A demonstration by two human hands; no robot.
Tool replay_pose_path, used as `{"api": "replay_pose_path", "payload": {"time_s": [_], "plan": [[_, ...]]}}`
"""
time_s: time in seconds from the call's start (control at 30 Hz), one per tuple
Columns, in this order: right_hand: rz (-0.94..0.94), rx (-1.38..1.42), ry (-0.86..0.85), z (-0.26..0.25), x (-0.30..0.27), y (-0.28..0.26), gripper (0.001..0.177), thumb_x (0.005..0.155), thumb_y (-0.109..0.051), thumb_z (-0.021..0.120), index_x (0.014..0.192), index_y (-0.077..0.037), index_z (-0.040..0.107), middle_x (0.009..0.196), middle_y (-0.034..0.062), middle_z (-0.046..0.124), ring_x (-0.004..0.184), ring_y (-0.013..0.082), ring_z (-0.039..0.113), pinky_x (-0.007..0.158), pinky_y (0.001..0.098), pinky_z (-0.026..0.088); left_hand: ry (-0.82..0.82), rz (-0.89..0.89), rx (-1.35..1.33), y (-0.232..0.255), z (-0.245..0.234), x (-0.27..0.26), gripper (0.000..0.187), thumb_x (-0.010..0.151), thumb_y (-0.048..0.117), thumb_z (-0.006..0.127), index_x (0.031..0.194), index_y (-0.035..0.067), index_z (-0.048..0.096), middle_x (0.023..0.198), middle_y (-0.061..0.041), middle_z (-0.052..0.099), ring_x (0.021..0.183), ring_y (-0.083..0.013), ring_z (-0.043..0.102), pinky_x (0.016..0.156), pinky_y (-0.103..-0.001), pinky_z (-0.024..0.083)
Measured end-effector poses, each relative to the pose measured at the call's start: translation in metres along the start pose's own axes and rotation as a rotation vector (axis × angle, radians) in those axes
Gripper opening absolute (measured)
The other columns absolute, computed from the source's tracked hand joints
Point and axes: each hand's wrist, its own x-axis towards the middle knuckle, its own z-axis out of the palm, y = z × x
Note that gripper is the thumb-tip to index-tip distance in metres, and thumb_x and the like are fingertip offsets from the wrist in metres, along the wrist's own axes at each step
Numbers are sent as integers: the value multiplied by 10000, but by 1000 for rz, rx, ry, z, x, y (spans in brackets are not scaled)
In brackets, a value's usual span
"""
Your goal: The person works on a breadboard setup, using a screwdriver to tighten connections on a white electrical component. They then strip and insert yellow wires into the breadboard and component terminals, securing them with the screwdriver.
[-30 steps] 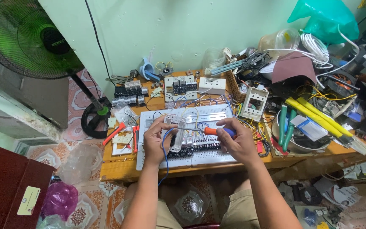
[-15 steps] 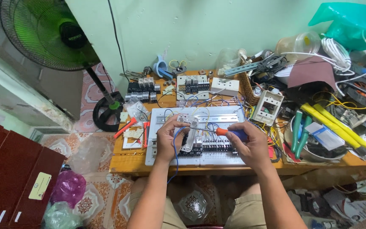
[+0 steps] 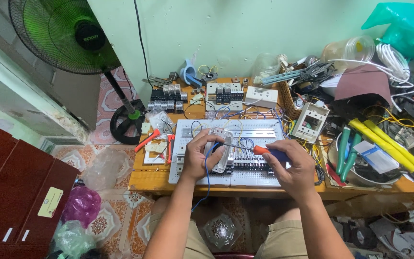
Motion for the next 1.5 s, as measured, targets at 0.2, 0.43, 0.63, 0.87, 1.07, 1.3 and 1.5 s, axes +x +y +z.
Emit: {"api": "replay_pose_path", "payload": {"time_s": [0.2,0.43,0.63,0.87,1.07,1.3,1.5], "plan": [[-202,-113,21,2,-6,4,261,813,-142,850,1069,-142,801,944,33,725,801,225,733,667,312,592,-30,11,32,3,-4,1,125,876,191,774,980,127,799,1196,-191,719,1067,-367,717,932,-470,541],[-356,-187,90,10,-12,2,251,822,-114,839,1070,-138,811,923,52,733,793,235,730,727,337,605,-86,16,75,34,-3,10,119,911,166,711,993,100,766,1302,-236,672,1101,-456,689,950,-535,522],[-302,-166,49,12,-12,6,205,848,-164,823,1051,-145,801,916,28,749,814,233,746,748,339,597,-81,23,103,37,-6,12,115,921,175,694,989,108,759,1342,-230,660,1144,-484,667,967,-541,518],[-109,-62,-20,16,-9,-4,141,880,-206,803,1006,-142,795,870,33,783,784,259,764,707,354,597,-93,16,123,42,-12,15,117,926,197,693,974,107,751,1351,-231,657,1162,-476,665,984,-539,514],[44,-11,-58,19,-17,4,150,897,-254,790,993,-139,800,785,73,770,733,311,752,673,386,586,-92,8,112,47,-11,16,120,922,211,700,970,117,756,1345,-218,663,1172,-466,665,991,-528,516],[99,21,-69,13,-13,-1,161,895,-265,793,979,-128,795,762,102,766,718,329,748,661,388,573,-108,12,113,45,-10,17,113,916,207,710,968,121,761,1333,-203,675,1174,-442,673,992,-504,521],[280,74,-107,15,-19,3,171,878,-255,807,990,-127,816,782,145,776,760,358,761,693,411,575,-114,28,149,46,-10,17,120,919,229,713,972,132,759,1277,-204,690,1116,-440,694,972,-511,524]]}}
